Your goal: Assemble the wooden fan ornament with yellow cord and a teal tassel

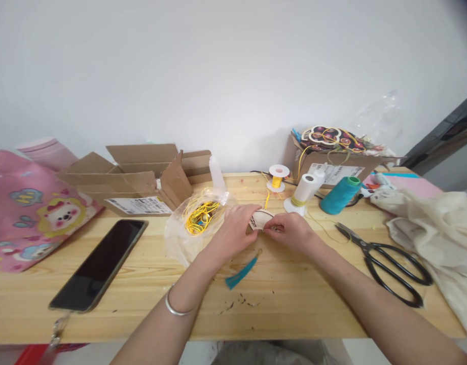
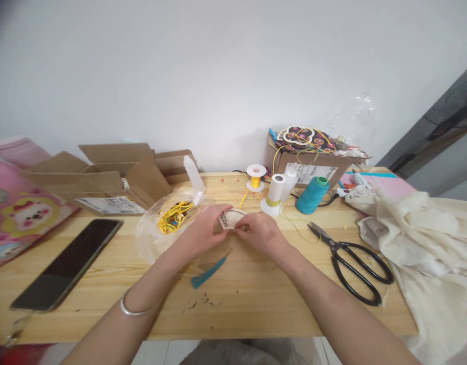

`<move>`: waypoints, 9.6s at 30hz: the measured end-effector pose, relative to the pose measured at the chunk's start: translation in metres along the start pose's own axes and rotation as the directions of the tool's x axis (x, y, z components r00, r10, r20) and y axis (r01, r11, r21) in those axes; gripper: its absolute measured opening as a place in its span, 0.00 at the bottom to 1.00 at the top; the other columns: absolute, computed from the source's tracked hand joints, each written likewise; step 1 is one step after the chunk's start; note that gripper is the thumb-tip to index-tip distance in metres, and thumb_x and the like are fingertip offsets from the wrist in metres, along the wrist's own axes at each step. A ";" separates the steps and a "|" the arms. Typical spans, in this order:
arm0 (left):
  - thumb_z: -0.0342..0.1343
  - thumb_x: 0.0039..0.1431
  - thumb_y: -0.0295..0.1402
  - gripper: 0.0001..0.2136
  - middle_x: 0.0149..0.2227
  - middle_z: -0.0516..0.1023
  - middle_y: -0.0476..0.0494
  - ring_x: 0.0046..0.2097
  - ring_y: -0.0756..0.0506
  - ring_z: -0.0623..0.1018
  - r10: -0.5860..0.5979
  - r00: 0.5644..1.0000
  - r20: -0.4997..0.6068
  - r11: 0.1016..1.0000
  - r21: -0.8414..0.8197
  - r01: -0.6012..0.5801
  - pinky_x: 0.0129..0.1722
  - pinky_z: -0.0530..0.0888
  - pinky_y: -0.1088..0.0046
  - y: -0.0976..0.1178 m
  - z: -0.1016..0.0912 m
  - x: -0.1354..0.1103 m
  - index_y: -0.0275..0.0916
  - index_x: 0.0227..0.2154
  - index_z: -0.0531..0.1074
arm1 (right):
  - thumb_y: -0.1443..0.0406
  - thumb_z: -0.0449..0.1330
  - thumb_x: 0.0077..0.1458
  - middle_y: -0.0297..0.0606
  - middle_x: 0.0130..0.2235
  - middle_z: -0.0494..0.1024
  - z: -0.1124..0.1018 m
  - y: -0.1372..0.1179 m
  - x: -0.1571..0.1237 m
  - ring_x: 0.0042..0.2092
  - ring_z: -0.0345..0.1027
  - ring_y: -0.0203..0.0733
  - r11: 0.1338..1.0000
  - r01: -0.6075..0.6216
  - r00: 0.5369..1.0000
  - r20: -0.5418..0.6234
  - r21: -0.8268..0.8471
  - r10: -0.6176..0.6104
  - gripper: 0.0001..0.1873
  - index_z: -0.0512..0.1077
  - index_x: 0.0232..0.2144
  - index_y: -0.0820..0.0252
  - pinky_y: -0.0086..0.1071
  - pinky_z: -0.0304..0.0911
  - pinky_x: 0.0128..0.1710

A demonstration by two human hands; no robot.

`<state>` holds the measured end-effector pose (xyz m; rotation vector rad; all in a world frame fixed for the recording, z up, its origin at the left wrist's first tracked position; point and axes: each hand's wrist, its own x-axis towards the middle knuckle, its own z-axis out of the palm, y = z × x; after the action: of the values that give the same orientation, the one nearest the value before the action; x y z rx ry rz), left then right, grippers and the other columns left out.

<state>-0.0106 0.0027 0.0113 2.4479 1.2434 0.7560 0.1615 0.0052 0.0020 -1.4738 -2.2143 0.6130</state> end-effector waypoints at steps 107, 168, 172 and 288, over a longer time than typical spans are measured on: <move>0.46 0.52 0.31 0.12 0.20 0.72 0.50 0.25 0.50 0.69 -0.170 0.985 0.044 0.977 -0.120 0.174 0.26 0.63 0.75 -0.001 0.004 0.001 0.39 0.20 0.73 | 0.52 0.58 0.41 0.44 0.46 0.70 0.006 0.015 0.006 0.46 0.64 0.49 0.975 -0.174 0.966 -0.219 -0.141 0.141 0.31 0.61 0.47 0.58 0.40 0.61 0.40; 0.62 0.37 0.30 0.07 0.28 0.79 0.45 0.33 0.46 0.76 -0.514 0.855 0.061 0.373 -0.882 0.287 0.37 0.71 0.69 0.007 0.018 0.007 0.37 0.24 0.77 | 0.67 0.54 0.50 0.37 0.32 0.75 0.013 0.003 0.005 0.34 0.67 0.37 0.921 0.323 0.941 -0.179 0.218 -0.288 0.09 0.71 0.34 0.59 0.30 0.61 0.34; 0.62 0.37 0.30 0.05 0.28 0.79 0.46 0.34 0.45 0.76 -0.505 0.863 0.017 0.411 -0.874 0.258 0.40 0.71 0.68 0.008 0.016 0.007 0.39 0.23 0.77 | 0.66 0.53 0.51 0.35 0.23 0.72 0.014 0.004 0.005 0.28 0.63 0.36 0.926 0.331 0.938 -0.171 0.183 -0.301 0.08 0.72 0.26 0.60 0.29 0.58 0.30; 0.44 0.52 0.46 0.21 0.13 0.68 0.49 0.14 0.54 0.64 -0.397 0.886 0.240 0.618 -0.644 0.452 0.15 0.57 0.78 0.021 -0.005 0.004 0.33 0.20 0.72 | 0.70 0.62 0.41 0.35 0.23 0.75 -0.026 -0.022 -0.005 0.26 0.66 0.35 0.786 0.338 0.861 -0.508 0.518 -0.036 0.02 0.74 0.20 0.60 0.29 0.62 0.26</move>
<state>0.0023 -0.0063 0.0269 1.4803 1.1665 0.7879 0.1617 -0.0036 0.0355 -0.9196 -1.5539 0.7006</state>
